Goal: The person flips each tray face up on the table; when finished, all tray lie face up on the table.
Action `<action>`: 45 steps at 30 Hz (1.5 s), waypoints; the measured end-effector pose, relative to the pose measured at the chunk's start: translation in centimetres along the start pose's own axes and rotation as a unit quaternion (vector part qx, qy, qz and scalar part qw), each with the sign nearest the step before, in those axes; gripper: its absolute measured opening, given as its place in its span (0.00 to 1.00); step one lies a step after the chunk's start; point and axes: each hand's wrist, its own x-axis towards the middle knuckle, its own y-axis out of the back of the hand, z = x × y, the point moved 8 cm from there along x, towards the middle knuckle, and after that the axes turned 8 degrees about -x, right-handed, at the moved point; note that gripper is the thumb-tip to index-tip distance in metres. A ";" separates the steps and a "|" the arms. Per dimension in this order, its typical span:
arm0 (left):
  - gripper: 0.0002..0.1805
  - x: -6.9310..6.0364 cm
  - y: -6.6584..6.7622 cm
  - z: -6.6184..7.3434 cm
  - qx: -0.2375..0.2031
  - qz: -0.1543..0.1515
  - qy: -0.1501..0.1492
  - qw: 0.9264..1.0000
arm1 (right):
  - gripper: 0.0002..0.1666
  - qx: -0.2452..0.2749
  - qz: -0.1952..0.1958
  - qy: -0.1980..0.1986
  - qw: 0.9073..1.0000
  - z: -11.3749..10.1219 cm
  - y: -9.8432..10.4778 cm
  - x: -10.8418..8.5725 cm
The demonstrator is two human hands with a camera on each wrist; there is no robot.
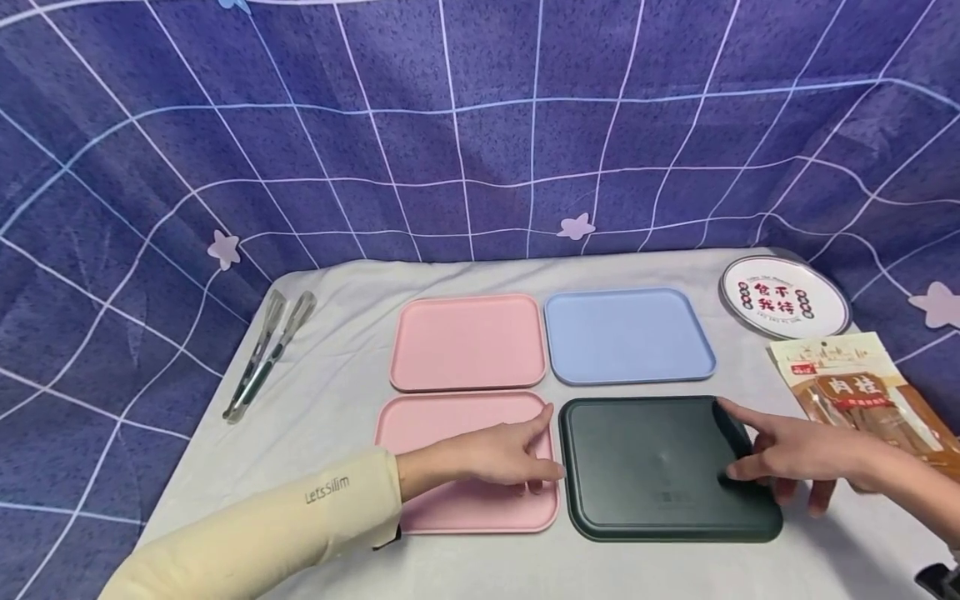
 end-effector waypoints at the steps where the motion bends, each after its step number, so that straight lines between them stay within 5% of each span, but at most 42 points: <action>1: 0.55 0.1 -0.2 0.0 -0.003 -0.006 0.004 1.000 | 0.64 0.002 0.002 0.000 1.000 0.3 0.0 0.0; 6: 0.56 0.4 -1.3 0.0 -0.002 -0.030 0.021 0.999 | 0.66 0.010 0.002 -0.013 1.000 1.6 0.0 0.0; 12: 0.54 0.6 -1.7 0.7 0.110 -0.023 0.016 0.994 | 0.67 0.019 -0.015 -0.033 0.999 2.7 -0.2 0.0; 15: 0.54 0.7 -2.0 1.1 0.130 -0.030 0.014 0.991 | 0.67 0.023 -0.021 -0.035 0.999 2.8 -0.4 0.0; 24: 0.54 1.2 -3.1 1.1 0.026 -0.057 0.067 0.996 | 0.65 0.030 -0.031 -0.023 0.999 3.1 -0.7 0.0; 32: 0.52 1.1 -3.5 1.2 -0.013 -0.053 0.094 0.994 | 0.64 0.035 -0.030 -0.014 0.999 3.2 -0.7 0.1; 45: 0.55 0.8 -3.7 -0.2 -0.077 -0.136 0.078 0.985 | 0.64 0.040 -0.033 -0.005 0.999 3.5 -0.9 0.0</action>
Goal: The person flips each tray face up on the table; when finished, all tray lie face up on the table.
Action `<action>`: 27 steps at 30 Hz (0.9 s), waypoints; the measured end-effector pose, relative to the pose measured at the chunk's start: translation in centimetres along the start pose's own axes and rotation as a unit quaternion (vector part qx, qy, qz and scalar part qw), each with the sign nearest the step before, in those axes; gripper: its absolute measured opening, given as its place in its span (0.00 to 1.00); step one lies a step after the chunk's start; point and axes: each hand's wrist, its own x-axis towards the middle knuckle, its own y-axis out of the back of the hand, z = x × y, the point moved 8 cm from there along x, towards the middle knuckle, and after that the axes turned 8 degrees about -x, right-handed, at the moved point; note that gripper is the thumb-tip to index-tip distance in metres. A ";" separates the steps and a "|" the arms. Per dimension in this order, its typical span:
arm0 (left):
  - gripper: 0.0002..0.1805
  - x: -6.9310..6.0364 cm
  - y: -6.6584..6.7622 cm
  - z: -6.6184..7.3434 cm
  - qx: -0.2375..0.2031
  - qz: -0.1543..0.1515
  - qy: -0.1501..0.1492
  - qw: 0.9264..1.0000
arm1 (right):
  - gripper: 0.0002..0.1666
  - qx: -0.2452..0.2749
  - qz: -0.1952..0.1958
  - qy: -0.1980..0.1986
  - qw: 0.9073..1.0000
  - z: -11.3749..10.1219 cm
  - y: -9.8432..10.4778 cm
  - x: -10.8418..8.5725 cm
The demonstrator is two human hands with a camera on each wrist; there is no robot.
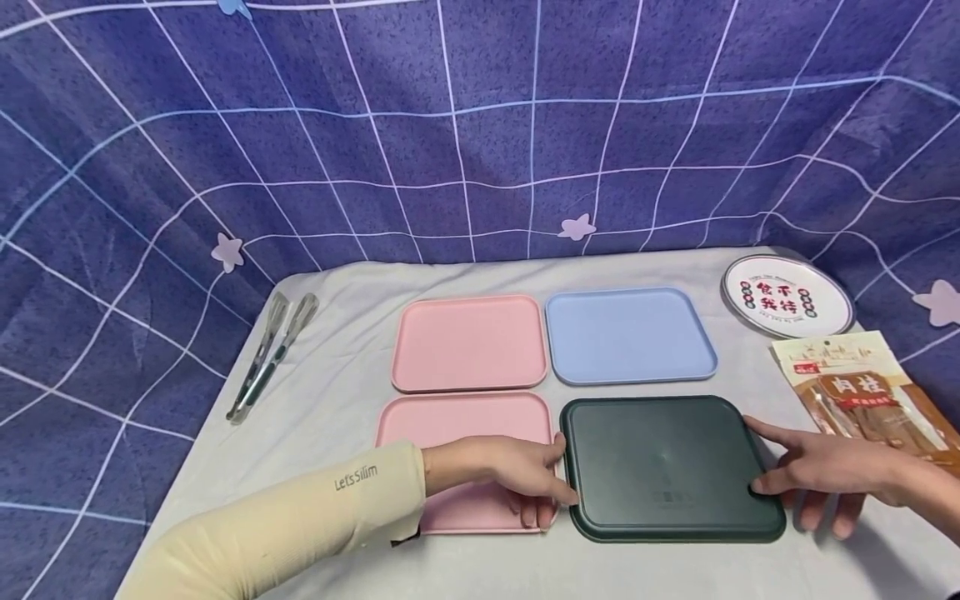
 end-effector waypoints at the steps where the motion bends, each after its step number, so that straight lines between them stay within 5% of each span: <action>1: 0.56 0.0 0.0 -0.1 -0.006 -0.006 -0.004 1.000 | 0.63 0.000 0.000 0.001 1.000 0.0 0.0 -0.1; 20: 0.56 -0.3 -0.1 -1.3 -0.077 -0.048 -0.052 0.994 | 0.63 0.038 -0.020 0.010 0.999 0.8 0.0 0.2; 27: 0.54 -0.9 0.5 -0.4 -0.118 -0.035 -0.104 0.987 | 0.64 0.052 -0.025 -0.007 0.998 1.3 0.0 0.3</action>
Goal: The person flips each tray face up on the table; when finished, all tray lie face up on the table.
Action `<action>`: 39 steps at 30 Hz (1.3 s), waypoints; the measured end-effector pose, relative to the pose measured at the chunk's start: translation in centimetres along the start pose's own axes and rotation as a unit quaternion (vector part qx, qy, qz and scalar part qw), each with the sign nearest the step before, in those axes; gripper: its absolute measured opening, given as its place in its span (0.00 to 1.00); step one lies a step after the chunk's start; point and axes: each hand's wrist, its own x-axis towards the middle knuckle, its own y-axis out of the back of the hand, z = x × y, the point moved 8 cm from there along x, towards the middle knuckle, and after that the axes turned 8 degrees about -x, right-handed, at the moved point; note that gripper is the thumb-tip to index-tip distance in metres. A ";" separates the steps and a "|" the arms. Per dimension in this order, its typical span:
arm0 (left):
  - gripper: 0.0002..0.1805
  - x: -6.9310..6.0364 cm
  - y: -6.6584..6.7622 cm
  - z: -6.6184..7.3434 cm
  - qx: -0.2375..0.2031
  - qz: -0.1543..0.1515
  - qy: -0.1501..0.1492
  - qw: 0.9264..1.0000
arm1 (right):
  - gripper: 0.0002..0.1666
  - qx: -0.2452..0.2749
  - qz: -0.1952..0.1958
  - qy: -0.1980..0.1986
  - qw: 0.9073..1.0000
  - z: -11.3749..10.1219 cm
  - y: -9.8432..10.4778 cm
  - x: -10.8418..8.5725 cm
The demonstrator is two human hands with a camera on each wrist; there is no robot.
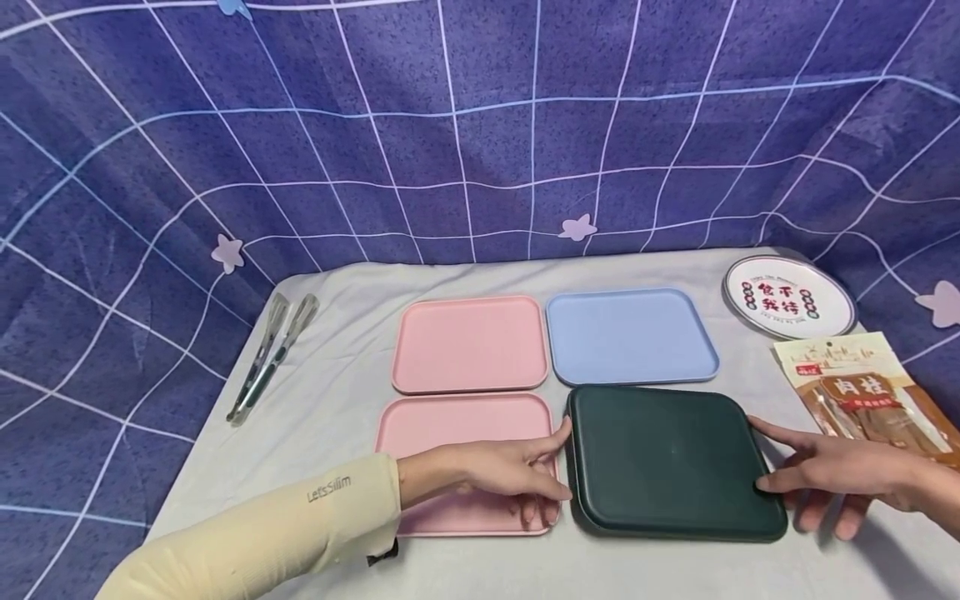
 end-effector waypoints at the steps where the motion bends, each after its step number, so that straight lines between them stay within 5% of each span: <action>1: 0.54 -0.1 0.0 0.4 0.000 0.005 -0.012 1.000 | 0.64 0.004 -0.002 0.000 1.000 0.1 0.0 0.0; 15: 0.48 -1.3 -1.0 5.7 0.052 0.114 -0.135 0.983 | 0.60 0.052 -0.024 0.042 0.997 -0.4 -0.2 0.3; 24: 0.52 -1.0 -1.3 7.2 0.054 0.169 -0.166 0.970 | 0.59 0.043 -0.010 0.050 0.998 -0.8 0.0 0.4; 29: 0.53 -0.7 -1.0 7.2 0.051 0.202 -0.175 0.962 | 0.59 -0.022 0.045 0.022 0.999 -1.6 0.9 0.1; 33: 0.52 -0.8 -0.8 7.2 0.056 0.224 -0.170 0.958 | 0.56 -0.063 0.070 0.023 0.995 -4.4 1.9 -0.2; 39: 0.48 -1.2 -1.0 7.5 0.085 0.253 -0.191 0.945 | 0.53 -0.050 0.045 0.067 0.996 -11.6 1.9 -0.2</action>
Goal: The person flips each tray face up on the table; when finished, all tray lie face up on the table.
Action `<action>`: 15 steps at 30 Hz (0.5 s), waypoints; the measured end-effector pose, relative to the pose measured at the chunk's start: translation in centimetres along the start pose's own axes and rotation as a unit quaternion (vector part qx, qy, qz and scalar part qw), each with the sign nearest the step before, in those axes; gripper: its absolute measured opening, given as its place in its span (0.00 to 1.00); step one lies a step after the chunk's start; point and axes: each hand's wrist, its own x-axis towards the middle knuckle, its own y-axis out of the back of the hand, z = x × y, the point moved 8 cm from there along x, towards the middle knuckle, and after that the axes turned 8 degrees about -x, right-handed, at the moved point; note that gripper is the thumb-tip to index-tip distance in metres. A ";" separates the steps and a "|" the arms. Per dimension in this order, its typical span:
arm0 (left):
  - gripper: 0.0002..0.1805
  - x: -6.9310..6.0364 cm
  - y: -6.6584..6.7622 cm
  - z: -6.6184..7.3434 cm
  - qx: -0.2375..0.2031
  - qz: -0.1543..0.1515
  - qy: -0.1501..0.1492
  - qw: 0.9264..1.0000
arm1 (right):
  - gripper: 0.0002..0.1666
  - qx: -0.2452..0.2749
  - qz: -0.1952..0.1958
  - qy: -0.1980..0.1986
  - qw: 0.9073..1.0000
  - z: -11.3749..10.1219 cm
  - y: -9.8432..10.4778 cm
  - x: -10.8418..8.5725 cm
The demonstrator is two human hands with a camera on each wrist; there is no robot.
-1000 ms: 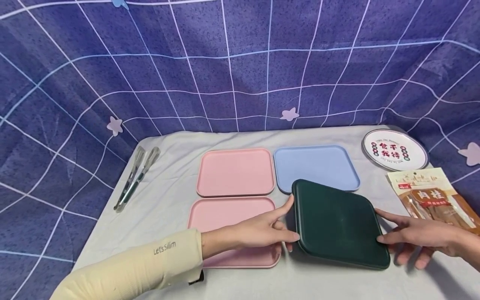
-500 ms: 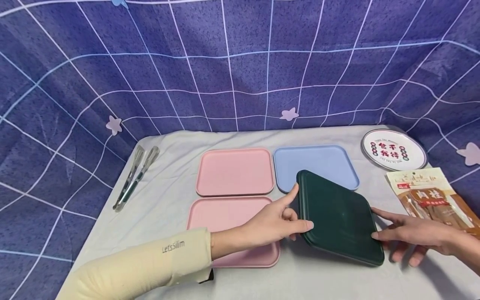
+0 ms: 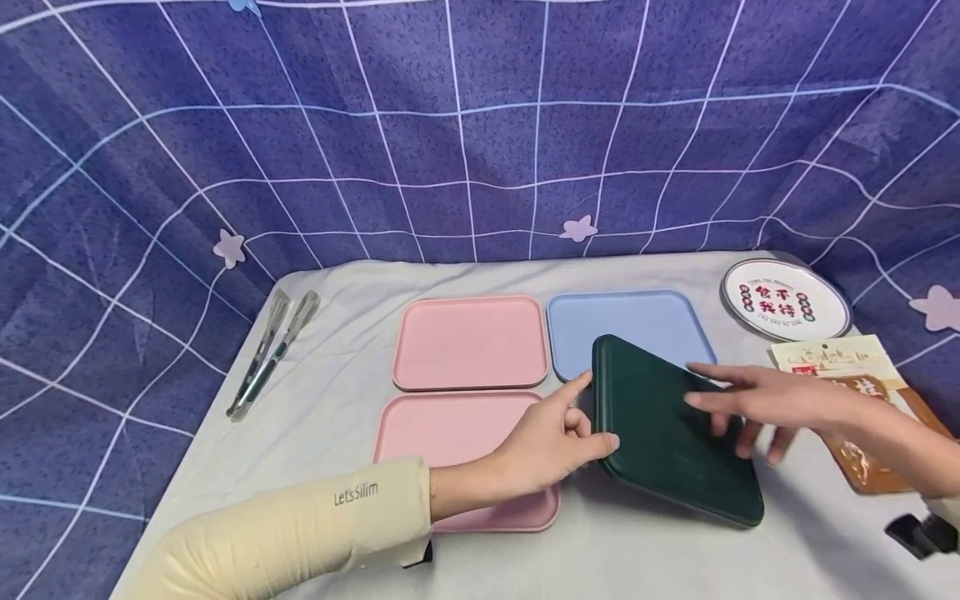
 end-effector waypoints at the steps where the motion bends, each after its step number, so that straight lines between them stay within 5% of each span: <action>1: 0.47 0.0 0.0 0.1 0.002 0.005 -0.005 1.000 | 0.54 -0.002 0.001 0.004 1.000 -1.3 0.0 0.2; 7: 0.41 -0.1 0.0 0.7 0.018 0.030 -0.026 0.999 | 0.59 -0.012 0.000 0.018 1.000 -7.7 -0.3 1.2; 15: 0.37 -0.1 0.0 1.5 0.057 0.058 -0.045 0.996 | 0.52 -0.076 -0.011 -0.017 0.997 -10.7 -0.1 1.8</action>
